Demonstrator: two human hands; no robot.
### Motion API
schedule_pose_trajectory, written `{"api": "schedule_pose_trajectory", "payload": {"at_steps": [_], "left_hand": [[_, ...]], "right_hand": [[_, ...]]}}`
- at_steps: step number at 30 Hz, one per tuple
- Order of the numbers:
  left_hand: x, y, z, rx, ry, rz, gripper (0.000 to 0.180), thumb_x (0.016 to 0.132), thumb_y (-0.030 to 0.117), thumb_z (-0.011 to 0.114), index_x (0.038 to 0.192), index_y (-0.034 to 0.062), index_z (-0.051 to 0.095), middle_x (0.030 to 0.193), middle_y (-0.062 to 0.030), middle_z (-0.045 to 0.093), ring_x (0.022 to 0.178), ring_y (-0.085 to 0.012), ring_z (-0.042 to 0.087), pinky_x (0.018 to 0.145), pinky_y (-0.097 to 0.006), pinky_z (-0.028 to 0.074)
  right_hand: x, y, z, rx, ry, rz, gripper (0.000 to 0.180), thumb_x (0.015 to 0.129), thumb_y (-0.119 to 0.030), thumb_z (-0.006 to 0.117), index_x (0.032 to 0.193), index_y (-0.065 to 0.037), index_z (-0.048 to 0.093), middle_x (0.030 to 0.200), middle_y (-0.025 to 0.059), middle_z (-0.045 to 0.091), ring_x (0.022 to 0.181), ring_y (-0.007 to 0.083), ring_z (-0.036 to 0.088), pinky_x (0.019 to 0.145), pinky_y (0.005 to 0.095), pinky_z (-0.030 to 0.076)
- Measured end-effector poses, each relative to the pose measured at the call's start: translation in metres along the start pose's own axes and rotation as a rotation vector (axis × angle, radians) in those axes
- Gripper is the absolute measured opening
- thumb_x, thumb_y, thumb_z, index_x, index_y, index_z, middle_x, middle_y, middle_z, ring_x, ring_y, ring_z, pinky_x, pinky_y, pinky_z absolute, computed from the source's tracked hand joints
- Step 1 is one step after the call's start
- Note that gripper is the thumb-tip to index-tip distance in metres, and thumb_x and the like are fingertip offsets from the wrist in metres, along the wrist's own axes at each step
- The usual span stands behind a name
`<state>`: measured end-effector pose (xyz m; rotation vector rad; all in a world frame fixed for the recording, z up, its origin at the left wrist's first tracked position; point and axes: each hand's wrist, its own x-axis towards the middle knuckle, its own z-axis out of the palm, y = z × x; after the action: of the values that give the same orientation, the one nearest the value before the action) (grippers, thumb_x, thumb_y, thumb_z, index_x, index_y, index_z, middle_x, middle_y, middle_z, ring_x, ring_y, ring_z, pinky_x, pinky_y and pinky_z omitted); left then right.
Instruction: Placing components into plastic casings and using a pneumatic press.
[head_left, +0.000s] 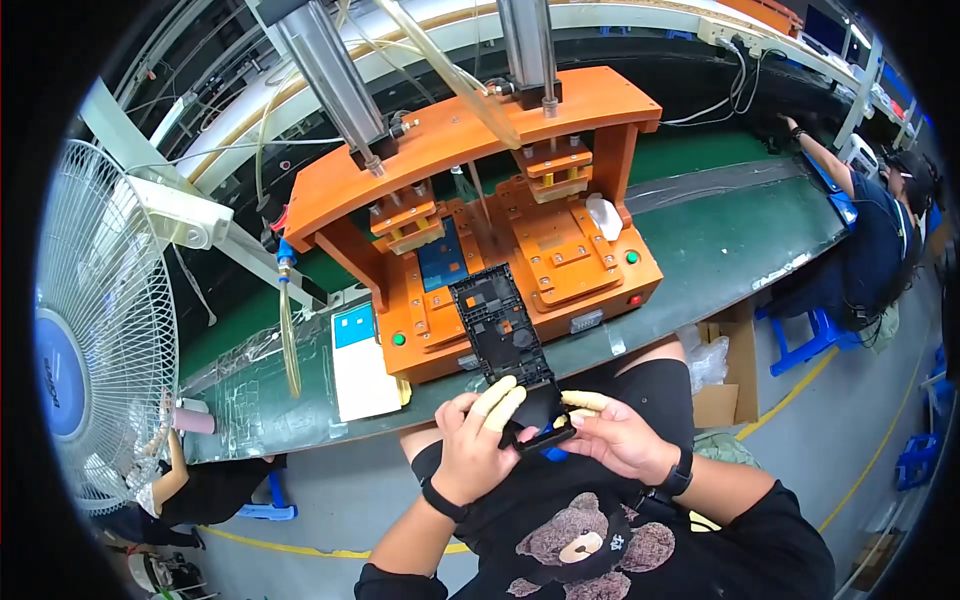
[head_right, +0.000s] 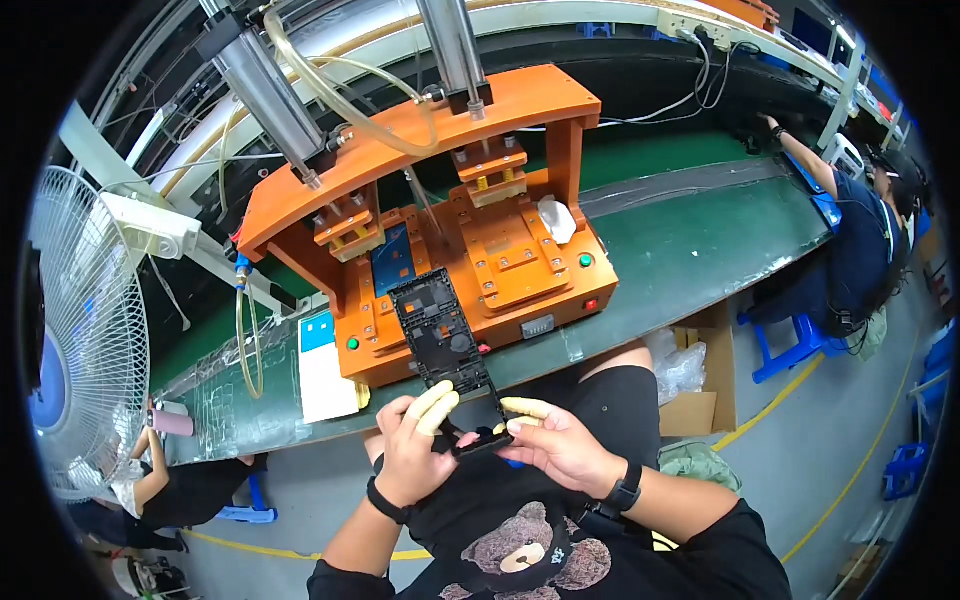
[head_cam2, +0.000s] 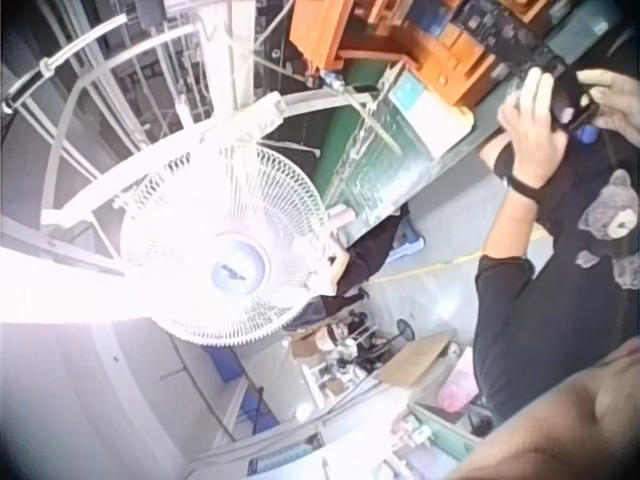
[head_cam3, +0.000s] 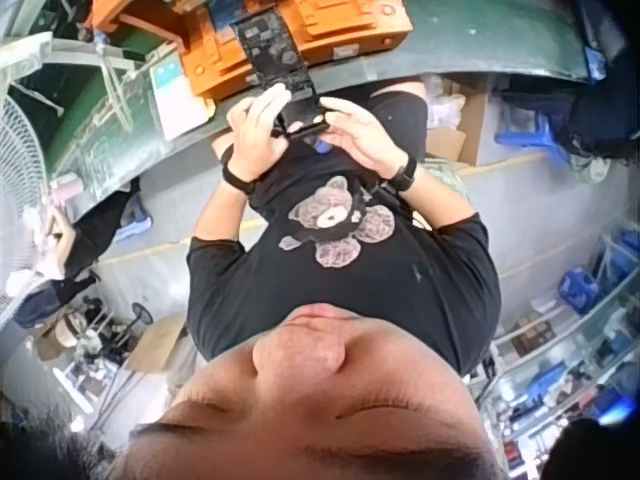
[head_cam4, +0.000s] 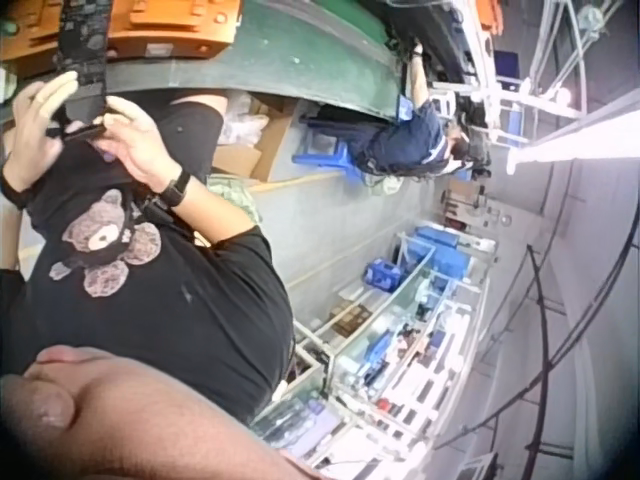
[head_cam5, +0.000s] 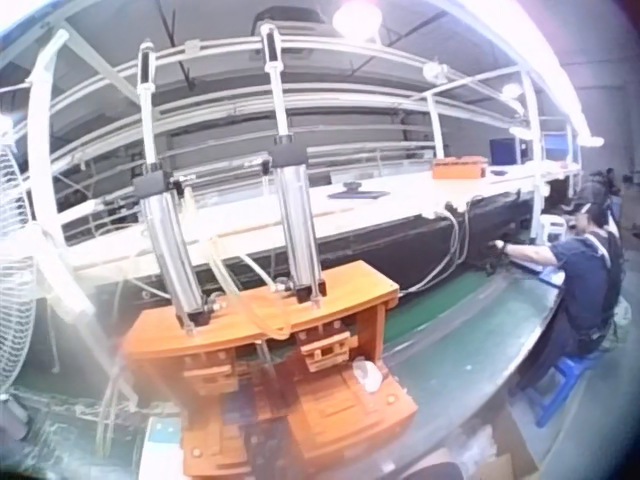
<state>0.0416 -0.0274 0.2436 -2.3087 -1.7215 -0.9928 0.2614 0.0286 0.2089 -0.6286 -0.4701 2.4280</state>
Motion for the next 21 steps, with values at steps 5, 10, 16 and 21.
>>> {"api": "schedule_pose_trajectory", "payload": {"at_steps": [5, 10, 16, 21], "left_hand": [[0.012, -0.022, -0.004, -0.091, 0.031, -0.055, 0.060, 0.067, 0.027, 0.086, 0.120, 0.0104, 0.063, 0.125, -0.0057, 0.062, 0.101, -0.0277, 0.051, 0.094, -0.037, 0.037], [0.025, -0.055, -0.011, -0.142, 0.047, -0.089, 0.066, 0.069, 0.028, 0.087, 0.124, 0.0072, 0.059, 0.118, -0.0086, 0.061, 0.103, -0.0278, 0.049, 0.094, -0.037, 0.040], [0.042, -0.087, -0.010, -0.174, 0.078, -0.150, 0.066, 0.064, 0.022, 0.090, 0.122, 0.0093, 0.060, 0.120, -0.0061, 0.063, 0.101, -0.0273, 0.050, 0.095, -0.036, 0.039], [0.063, -0.099, -0.018, -0.196, 0.009, -0.221, 0.069, 0.061, 0.013, 0.088, 0.124, 0.0106, 0.060, 0.116, -0.0055, 0.061, 0.103, -0.0255, 0.048, 0.095, -0.034, 0.040]], "right_hand": [[0.030, -0.016, -0.036, -0.612, 0.023, -0.163, 0.030, 0.096, -0.013, 0.062, 0.123, -0.002, 0.059, 0.105, 0.0086, 0.069, 0.087, 0.0149, 0.066, 0.080, 0.0289, 0.055], [0.060, -0.066, -0.076, -1.517, 0.177, -0.507, 0.026, 0.090, -0.025, 0.069, 0.079, 0.000, 0.069, 0.057, 0.0071, 0.060, 0.053, 0.0088, 0.057, 0.053, 0.0278, 0.048], [0.087, -0.095, -0.113, -1.250, 0.179, -0.077, 0.038, 0.092, -0.027, 0.067, 0.064, -0.004, 0.061, 0.056, 0.0010, 0.059, 0.051, 0.0080, 0.055, 0.049, 0.0255, 0.045], [0.094, -0.103, -0.118, -1.164, 0.137, -0.090, 0.037, 0.094, -0.024, 0.065, 0.062, -0.005, 0.059, 0.056, -0.0013, 0.057, 0.049, 0.0064, 0.051, 0.047, 0.0237, 0.042]]}}
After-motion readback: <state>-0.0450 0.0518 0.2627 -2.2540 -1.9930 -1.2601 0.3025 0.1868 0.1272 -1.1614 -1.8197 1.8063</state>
